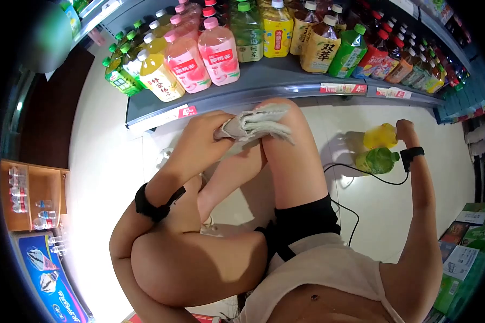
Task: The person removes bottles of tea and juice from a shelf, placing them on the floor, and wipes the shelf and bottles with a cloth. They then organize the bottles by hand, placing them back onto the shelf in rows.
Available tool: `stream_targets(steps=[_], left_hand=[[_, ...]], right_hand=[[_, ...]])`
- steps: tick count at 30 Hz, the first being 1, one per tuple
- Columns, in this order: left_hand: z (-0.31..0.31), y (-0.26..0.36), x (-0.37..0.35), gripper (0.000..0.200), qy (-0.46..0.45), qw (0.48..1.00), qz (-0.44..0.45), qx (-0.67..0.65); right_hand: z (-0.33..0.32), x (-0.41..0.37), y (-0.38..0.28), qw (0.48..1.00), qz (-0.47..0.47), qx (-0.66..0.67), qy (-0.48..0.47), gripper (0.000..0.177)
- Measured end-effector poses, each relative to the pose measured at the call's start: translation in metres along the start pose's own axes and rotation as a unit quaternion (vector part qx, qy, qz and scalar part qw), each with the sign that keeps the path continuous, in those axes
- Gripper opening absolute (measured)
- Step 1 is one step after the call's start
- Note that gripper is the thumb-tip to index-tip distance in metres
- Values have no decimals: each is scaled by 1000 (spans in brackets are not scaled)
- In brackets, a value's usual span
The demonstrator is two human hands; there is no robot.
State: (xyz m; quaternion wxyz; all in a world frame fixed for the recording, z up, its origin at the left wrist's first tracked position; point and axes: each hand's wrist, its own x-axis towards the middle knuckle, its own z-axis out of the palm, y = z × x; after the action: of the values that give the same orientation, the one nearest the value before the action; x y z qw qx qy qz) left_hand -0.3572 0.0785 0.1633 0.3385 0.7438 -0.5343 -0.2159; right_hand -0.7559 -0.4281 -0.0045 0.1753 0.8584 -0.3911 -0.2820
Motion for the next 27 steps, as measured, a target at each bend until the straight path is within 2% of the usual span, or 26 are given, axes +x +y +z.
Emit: stream_targets(steps=[1, 4, 5, 8, 11, 13, 15, 16, 17, 18, 20, 22, 24, 25, 27], left_hand=[[0, -2, 0, 33, 0, 1000, 2, -4], [-1, -6, -1, 32, 11, 1000, 12, -9], [0, -6, -1, 32, 20, 1000, 18, -4], [1, -6, 0, 33, 38, 999, 10, -10], [-1, -3, -1, 34, 85, 996, -1, 4], [-1, -3, 0, 33, 123, 992, 8, 18], [-2, -6, 1, 33, 165, 985, 32, 25], [-4, -5, 2, 33, 153, 988, 10, 19], [-7, -1, 3, 33, 143, 990, -11, 12], [-8, 1, 4, 33, 132, 991, -33, 4], [-3, -6, 7, 31, 186, 982, 17, 2], [-4, -9, 12, 31, 242, 968, 59, 5], [-13, -9, 15, 31, 299, 949, 95, 17], [-21, 0, 11, 31, 345, 935, 46, 64], [-44, -5, 6, 32, 403, 915, 16, 29]], right_hand=[[10, -2, 5, 999, -8, -12, 32, 21], [27, -7, 8, 980, 24, 96, 173, 18], [31, -9, 7, 985, 20, 44, 169, 23], [24, -15, -4, 992, 53, 35, 106, 39], [-57, -70, -40, 980, 87, 29, 178, 52], [-109, -102, -58, 974, 66, 76, 201, 57], [-154, -140, -79, 954, -12, 180, 240, 55], [-175, -158, -90, 937, -51, 229, 259, 54], [-195, -172, -102, 912, -109, 313, 240, 51], [-214, -183, -114, 878, -167, 393, 217, 48], [-242, -196, -136, 809, -289, 491, 146, 44], [-246, -194, -169, 730, -353, 568, 143, 39], [-254, -184, -198, 740, -402, 510, 176, 37], [-263, -178, -210, 745, -401, 485, 220, 34], [-285, -149, -224, 719, -420, 485, 267, 33]])
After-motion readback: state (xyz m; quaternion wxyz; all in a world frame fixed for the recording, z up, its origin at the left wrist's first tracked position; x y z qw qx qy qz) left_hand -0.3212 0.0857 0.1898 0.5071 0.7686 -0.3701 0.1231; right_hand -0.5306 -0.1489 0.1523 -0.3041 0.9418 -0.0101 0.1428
